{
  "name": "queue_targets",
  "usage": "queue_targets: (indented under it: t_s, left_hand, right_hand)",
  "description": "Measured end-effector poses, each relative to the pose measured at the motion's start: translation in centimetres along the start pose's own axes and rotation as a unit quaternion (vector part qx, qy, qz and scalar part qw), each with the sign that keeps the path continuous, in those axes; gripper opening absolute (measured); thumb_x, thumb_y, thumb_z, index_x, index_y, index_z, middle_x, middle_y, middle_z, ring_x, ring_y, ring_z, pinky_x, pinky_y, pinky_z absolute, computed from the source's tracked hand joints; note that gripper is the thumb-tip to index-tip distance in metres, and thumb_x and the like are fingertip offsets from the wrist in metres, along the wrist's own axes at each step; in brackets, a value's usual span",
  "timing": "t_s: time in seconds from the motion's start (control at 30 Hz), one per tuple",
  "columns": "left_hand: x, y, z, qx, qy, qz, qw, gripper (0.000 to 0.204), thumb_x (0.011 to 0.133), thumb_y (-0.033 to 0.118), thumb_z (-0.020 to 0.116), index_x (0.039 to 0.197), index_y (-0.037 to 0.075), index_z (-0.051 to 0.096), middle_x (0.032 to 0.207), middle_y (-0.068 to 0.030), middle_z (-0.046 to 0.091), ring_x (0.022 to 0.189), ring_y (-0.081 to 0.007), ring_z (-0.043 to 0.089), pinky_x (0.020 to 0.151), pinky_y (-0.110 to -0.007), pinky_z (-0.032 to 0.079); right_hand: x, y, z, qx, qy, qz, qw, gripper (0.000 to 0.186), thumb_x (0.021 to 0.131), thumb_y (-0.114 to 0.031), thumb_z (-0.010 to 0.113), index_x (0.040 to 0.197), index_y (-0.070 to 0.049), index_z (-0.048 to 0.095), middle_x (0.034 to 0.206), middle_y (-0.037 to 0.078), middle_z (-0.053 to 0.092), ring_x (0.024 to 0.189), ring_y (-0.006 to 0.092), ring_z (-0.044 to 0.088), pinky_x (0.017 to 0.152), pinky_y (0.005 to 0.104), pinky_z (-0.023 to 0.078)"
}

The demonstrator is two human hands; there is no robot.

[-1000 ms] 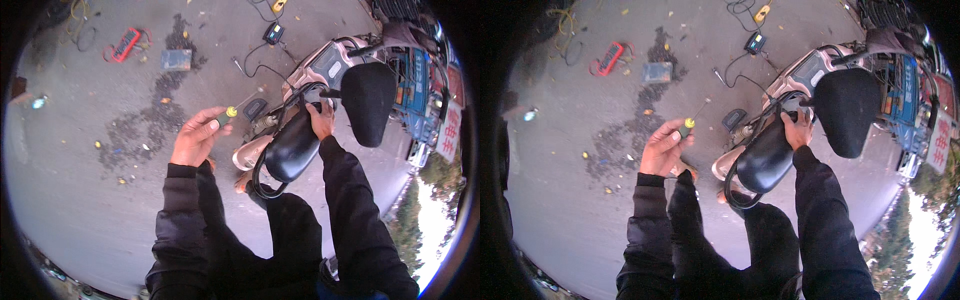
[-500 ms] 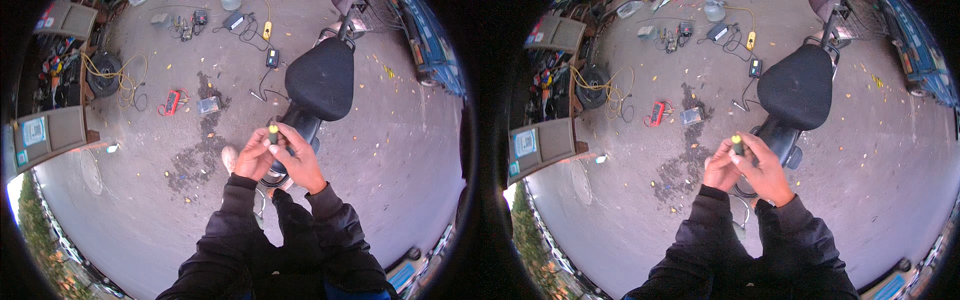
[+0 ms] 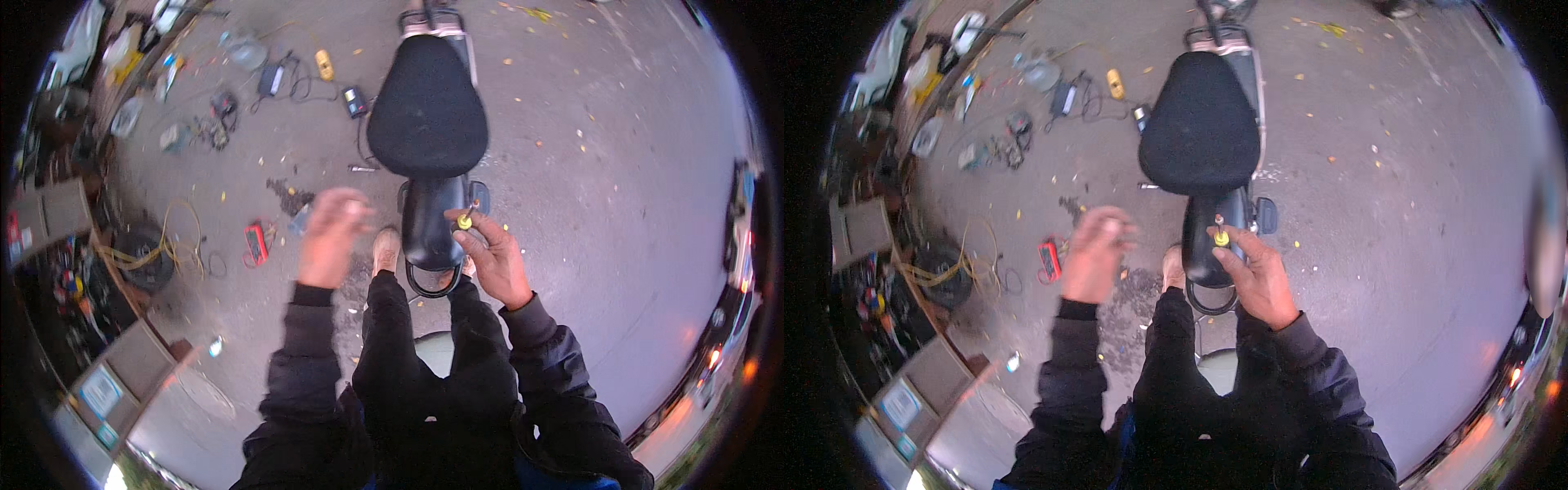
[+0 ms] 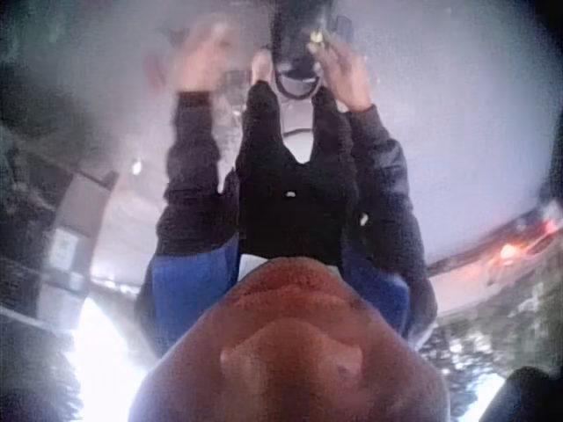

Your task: The person uses a screwdriver to remove and reattach the scooter seat, then tests a small electrical component with a multimeter. They manipulate wires and connectors while seated on the ground.

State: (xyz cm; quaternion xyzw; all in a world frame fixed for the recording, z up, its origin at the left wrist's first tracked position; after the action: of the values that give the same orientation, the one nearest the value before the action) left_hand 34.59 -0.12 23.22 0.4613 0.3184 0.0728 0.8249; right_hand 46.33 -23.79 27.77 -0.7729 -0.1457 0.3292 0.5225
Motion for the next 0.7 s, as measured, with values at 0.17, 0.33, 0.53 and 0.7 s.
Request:
queue_targets:
  t_s: [0.17, 0.33, 0.53, 0.7]
  left_hand:
    - [-0.1, 20.3, -1.9, 0.187, 0.058, 0.153, 0.969, 0.015, 0.102, 0.012, 0.063, 0.116, 0.006, 0.064, 0.1, -0.0008, 0.059, 0.085, -0.0118, 0.058, 0.076, -0.027, 0.045]
    - [-5.3, 30.8, 8.1, 0.291, 0.001, 0.24, 0.926, 0.01, 0.097, 0.01, 0.066, 0.103, 0.003, 0.066, 0.096, -0.0008, 0.056, 0.079, -0.0085, 0.049, 0.072, -0.025, 0.041]
    - [-14.2, 34.6, 25.1, 0.39, -0.183, 0.382, 0.818, 0.02, 0.081, -0.003, 0.071, 0.095, 0.003, 0.059, 0.091, -0.0032, 0.05, 0.082, -0.0138, 0.05, 0.073, -0.029, 0.043]
    - [-18.1, 44.2, 31.8, 0.535, -0.154, 0.525, 0.644, 0.021, 0.086, 0.002, 0.07, 0.104, 0.004, 0.059, 0.094, -0.0041, 0.053, 0.083, -0.0193, 0.053, 0.074, -0.032, 0.046]
  right_hand:
    - [-5.3, -3.4, -5.6, 0.077, 0.114, 0.009, 0.99, 0.028, 0.101, -0.008, 0.065, 0.128, 0.001, 0.068, 0.119, 0.011, 0.074, 0.114, 0.0183, 0.066, 0.102, 0.0338, 0.049]
    - [-11.4, -8.4, -13.4, 0.156, 0.234, -0.035, 0.959, 0.028, 0.102, -0.01, 0.067, 0.127, 0.002, 0.068, 0.115, 0.007, 0.075, 0.109, 0.0144, 0.066, 0.099, 0.0319, 0.051]
    - [-17.9, -14.9, -19.6, 0.049, 0.304, -0.084, 0.948, 0.027, 0.099, -0.012, 0.07, 0.122, 0.002, 0.071, 0.11, 0.01, 0.075, 0.104, 0.0177, 0.068, 0.095, 0.0333, 0.052]
    - [-24.1, -18.0, -21.9, 0.002, 0.369, -0.092, 0.925, 0.03, 0.099, -0.016, 0.07, 0.123, 0.002, 0.07, 0.111, 0.013, 0.075, 0.104, 0.0202, 0.069, 0.094, 0.0351, 0.053]
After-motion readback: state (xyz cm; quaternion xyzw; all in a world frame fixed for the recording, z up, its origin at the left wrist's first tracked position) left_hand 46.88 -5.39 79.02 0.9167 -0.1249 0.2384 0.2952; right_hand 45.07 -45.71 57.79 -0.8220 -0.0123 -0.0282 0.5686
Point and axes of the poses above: each hand's wrist, its own x-axis towards the middle knuckle, its own z-axis out of the palm, y = z × x, the point moved 10 cm from there along x, towards the middle knuckle
